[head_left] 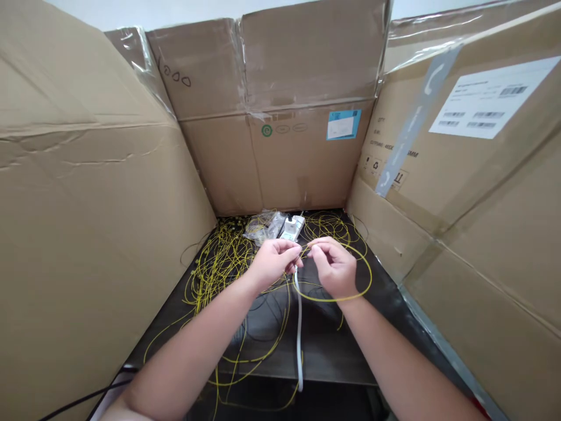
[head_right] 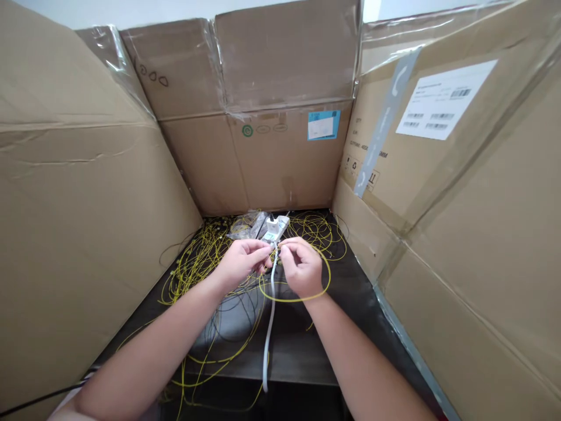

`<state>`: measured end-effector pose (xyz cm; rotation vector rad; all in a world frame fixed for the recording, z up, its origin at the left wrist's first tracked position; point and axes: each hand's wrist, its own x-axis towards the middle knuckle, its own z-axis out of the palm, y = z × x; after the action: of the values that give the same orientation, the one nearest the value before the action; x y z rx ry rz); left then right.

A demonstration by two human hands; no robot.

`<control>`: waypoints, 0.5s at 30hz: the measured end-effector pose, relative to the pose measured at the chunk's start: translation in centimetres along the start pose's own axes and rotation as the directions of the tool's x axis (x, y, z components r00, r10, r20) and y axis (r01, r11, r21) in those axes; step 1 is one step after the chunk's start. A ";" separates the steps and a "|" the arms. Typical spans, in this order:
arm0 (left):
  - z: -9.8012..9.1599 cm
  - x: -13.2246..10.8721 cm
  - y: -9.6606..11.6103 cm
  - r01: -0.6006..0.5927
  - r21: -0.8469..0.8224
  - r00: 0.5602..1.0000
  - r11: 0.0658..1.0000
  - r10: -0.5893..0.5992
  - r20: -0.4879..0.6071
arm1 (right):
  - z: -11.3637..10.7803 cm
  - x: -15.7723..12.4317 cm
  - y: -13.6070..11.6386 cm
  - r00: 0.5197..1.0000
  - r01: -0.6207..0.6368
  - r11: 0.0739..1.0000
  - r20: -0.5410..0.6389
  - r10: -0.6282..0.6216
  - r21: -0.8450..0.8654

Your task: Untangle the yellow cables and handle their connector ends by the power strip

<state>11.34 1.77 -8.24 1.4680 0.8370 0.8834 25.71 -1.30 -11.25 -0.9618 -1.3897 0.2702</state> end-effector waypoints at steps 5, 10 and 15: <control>-0.6 -0.4 0.3 0.026 -0.001 0.999 1.000 -0.026 -0.040 | 0.2 0.4 1.4 0.979 -0.190 0.954 -0.021 0.200 0.230; -1.2 -0.7 0.4 0.008 -0.013 0.999 1.000 -0.009 -0.052 | 0.2 0.6 2.5 0.958 -0.285 0.867 0.146 0.246 0.410; -1.4 -0.9 0.6 -0.037 0.038 0.999 0.999 0.038 -0.022 | 0.1 0.5 1.3 0.910 -0.292 0.884 0.390 0.139 0.364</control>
<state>9.71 1.52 -7.65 1.5130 0.8490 0.9181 26.19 -0.18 -11.80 -0.7289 -1.4637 0.9164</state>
